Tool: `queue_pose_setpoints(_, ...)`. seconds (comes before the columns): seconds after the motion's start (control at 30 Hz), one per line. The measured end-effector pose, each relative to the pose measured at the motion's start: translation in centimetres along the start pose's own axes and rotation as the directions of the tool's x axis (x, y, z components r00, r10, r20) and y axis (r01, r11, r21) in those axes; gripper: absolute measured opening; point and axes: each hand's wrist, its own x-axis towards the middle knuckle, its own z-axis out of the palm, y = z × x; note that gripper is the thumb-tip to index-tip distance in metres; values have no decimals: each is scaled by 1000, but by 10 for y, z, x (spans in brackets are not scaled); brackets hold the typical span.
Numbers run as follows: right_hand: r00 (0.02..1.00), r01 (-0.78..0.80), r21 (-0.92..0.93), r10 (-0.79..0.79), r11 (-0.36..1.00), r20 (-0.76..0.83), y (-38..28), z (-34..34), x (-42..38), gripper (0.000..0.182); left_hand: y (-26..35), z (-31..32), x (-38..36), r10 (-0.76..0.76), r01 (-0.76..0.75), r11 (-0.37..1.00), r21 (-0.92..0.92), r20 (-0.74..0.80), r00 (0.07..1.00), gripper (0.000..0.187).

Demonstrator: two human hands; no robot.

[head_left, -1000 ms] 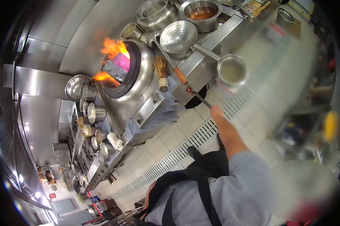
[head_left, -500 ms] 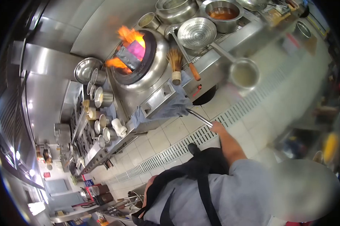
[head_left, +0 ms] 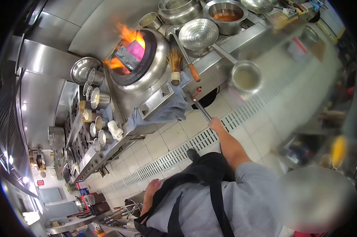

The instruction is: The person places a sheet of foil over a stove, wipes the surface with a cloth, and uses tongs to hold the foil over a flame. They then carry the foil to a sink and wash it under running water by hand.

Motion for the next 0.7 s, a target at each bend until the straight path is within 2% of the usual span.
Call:
queue_pose_setpoints(0.07, 981, -176, 102, 166, 979, 96, 0, -13, -9, 42, 35, -11, -7, -35, 36, 996, -79, 17, 999, 44)
queue_pose_setpoints(0.1, 982, -171, 103, 161, 980, 94, 1, -11, -6, 42, 37, -12, -7, -65, 71, 986, -149, 39, 997, 43)
queue_pose_setpoints(0.13, 981, -126, -39, 130, 991, 142, 3, -11, -3, 42, 33, -7, -3, -63, 67, 987, -149, 34, 997, 43)
queue_pose_setpoints(0.17, 975, -72, -179, 107, 981, 193, 7, -9, 4, 42, 7, 9, 6, 5, 3, 993, -116, 64, 998, 44)
queue_pose_setpoints(0.2, 975, -70, -180, 106, 981, 194, 20, 6, 18, 42, -9, 17, 7, 67, -59, 995, -85, 100, 993, 44)
queue_pose_setpoints(0.27, 944, 187, -418, -44, 889, 328, 39, 32, 43, 44, -14, 24, 4, 101, -96, 994, -47, 117, 988, 44)
queue_pose_setpoints(0.3, 944, 188, -418, -45, 889, 328, 40, 33, 46, 44, -14, 26, 3, 99, -95, 995, -38, 123, 987, 44)
queue_pose_setpoints(0.33, 968, -5, -224, 61, 975, 245, 25, 18, 34, 44, -15, 27, 2, 101, -97, 995, -35, 126, 987, 44)
queue_pose_setpoints(0.37, 965, -187, -4, 184, 982, 187, 14, 6, 24, 44, -16, 29, 0, 98, -96, 995, -28, 128, 987, 44)
queue_pose_setpoints(0.4, 965, -186, -9, 184, 983, 190, 6, -6, 9, 44, -18, 32, -1, 97, -95, 995, -22, 130, 987, 44)
queue_pose_setpoints(0.47, 981, -186, 172, 172, 967, 94, -3, -26, -13, 41, -20, 35, -5, 104, -102, 995, -22, 132, 986, 45)
queue_pose_setpoints(0.5, 981, -183, 166, 168, 969, 100, 1, -20, -17, 41, -22, 36, -8, 105, -103, 994, -21, 135, 985, 45)
queue_pose_setpoints(0.57, 983, 88, 31, -82, 996, -161, 12, -12, -15, 35, -24, 38, -13, 114, -113, 993, -19, 132, 985, 45)
queue_pose_setpoints(0.6, 982, 104, 23, -99, 994, -161, 14, -7, -13, 35, -24, 38, -15, 121, -120, 993, -20, 124, 985, 45)
queue_pose_setpoints(0.67, 938, 279, 162, -232, 947, -257, 12, -11, -7, 33, -23, 38, -15, 157, -157, 988, -14, 93, 983, 45)
queue_pose_setpoints(0.7, 935, 292, 153, -249, 944, -251, 10, -18, -5, 33, -22, 39, -14, 177, -176, 984, -18, 71, 982, 45)
